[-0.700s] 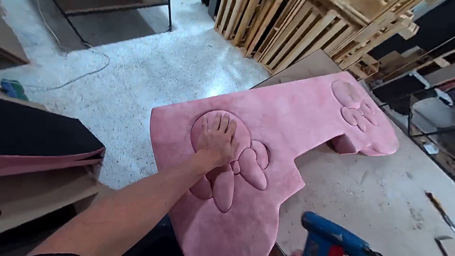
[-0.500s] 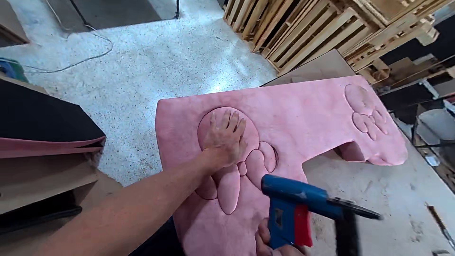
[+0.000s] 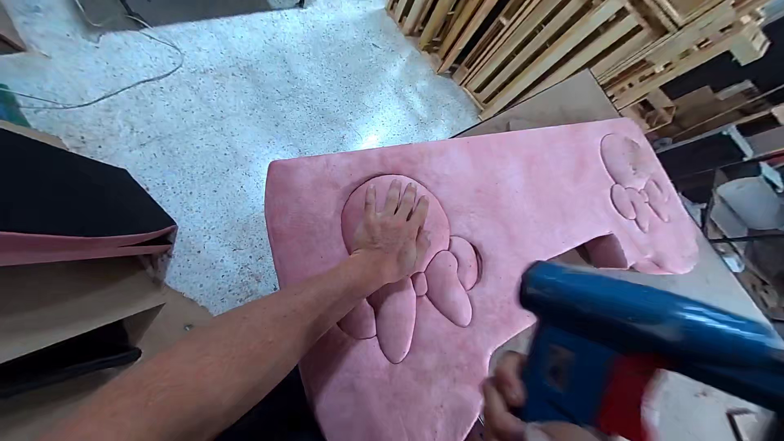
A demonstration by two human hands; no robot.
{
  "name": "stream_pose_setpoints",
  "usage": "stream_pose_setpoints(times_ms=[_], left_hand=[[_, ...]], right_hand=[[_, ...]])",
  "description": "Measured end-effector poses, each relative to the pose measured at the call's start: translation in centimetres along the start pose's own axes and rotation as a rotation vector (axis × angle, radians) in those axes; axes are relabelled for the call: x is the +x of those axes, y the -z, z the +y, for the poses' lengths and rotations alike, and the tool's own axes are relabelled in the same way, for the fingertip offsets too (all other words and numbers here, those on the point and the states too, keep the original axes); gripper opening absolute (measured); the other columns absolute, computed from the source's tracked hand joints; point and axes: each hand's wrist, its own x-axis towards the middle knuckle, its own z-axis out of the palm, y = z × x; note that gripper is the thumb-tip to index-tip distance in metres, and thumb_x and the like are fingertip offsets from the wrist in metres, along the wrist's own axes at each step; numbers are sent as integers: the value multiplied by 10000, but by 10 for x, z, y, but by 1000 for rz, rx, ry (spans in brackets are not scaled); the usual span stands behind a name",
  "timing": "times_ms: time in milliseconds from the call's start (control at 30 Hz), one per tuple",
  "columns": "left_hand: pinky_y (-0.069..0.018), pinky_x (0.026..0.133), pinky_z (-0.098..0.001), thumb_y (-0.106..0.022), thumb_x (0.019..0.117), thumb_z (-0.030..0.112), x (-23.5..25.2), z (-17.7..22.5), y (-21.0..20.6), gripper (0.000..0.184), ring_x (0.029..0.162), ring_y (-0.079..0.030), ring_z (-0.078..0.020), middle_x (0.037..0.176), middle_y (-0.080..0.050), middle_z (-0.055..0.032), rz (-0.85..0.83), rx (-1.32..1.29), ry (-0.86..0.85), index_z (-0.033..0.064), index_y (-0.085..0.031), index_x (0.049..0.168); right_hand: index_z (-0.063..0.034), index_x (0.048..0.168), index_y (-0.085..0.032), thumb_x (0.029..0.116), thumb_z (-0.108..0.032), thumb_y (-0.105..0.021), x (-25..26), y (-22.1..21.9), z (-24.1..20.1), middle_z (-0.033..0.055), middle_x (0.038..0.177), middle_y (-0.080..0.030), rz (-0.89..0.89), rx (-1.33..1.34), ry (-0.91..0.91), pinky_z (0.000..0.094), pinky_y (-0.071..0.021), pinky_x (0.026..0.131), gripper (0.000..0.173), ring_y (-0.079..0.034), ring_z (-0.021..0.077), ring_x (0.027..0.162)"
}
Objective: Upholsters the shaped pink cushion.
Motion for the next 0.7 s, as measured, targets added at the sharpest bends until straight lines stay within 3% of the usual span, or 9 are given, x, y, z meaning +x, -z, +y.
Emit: stream_pose_setpoints(times_ms=[133,200,267,367,433,533,600,633,700], left_hand=[[-132,1203,-703,-276,1055,494,-3,2,0,615,1557,-227,-359,1672,-310,-100,-2,-24,-21,221,-368,1599],[-171,1200,-700,-301,1051,482,5,-8,1,597,1541,-269,-370,1647,-356,-116,43,-41,-17,219,-417,1574],[-139,1211,-691,-263,1049,473,-7,0,-6,602,1552,-241,-363,1659,-335,-107,13,-47,-30,227,-406,1579],[-138,1208,-692,-251,1038,484,0,-2,-4,616,1551,-236,-372,1663,-322,-110,55,2,-21,235,-398,1582],[-130,1208,-699,-253,1044,502,-2,-3,-2,618,1560,-208,-370,1675,-298,-103,26,10,-14,247,-377,1593],[-123,1212,-697,-252,1046,497,0,-2,-2,618,1566,-196,-357,1679,-294,-90,10,7,-14,248,-369,1599],[-112,1215,-691,-245,1050,499,1,-5,-3,623,1567,-197,-355,1681,-289,-92,-1,14,-18,240,-353,1606],[-114,1217,-684,-265,1051,491,-3,-3,-5,616,1563,-211,-356,1675,-303,-99,-2,5,-31,232,-363,1601],[-153,1217,-679,-298,1049,468,4,-5,0,592,1545,-262,-363,1644,-361,-117,51,-18,-30,224,-414,1576]], right_hand=[[-143,926,-570,830,-124,-598,31,28,72,-16,627,-527,56,49,-333,288,-503,481,102,-560,107,515],[-131,949,-614,822,-114,-637,30,26,51,1,634,-567,121,74,-246,297,-525,469,129,-578,113,500],[-124,1004,-636,825,-127,-687,-2,24,27,10,671,-570,89,101,-104,305,-557,460,186,-599,119,508],[-183,950,-686,767,-149,-786,-19,19,-11,-24,674,-607,79,11,120,285,-569,505,211,-620,93,543],[-224,925,-689,802,-158,-774,-23,8,-15,-51,671,-615,98,-28,185,270,-581,523,163,-631,69,552],[-210,919,-675,848,-159,-739,-4,-6,7,-49,679,-608,57,-18,-12,268,-565,535,109,-617,75,562],[-178,946,-572,866,-145,-600,29,11,57,-29,657,-556,27,0,-249,276,-529,493,91,-583,96,534],[-162,941,-560,866,-140,-571,31,22,78,-20,651,-547,41,36,-289,281,-525,488,79,-579,102,531],[-145,904,-648,821,-94,-654,28,35,72,0,636,-598,102,125,-172,281,-520,494,97,-597,107,528]])
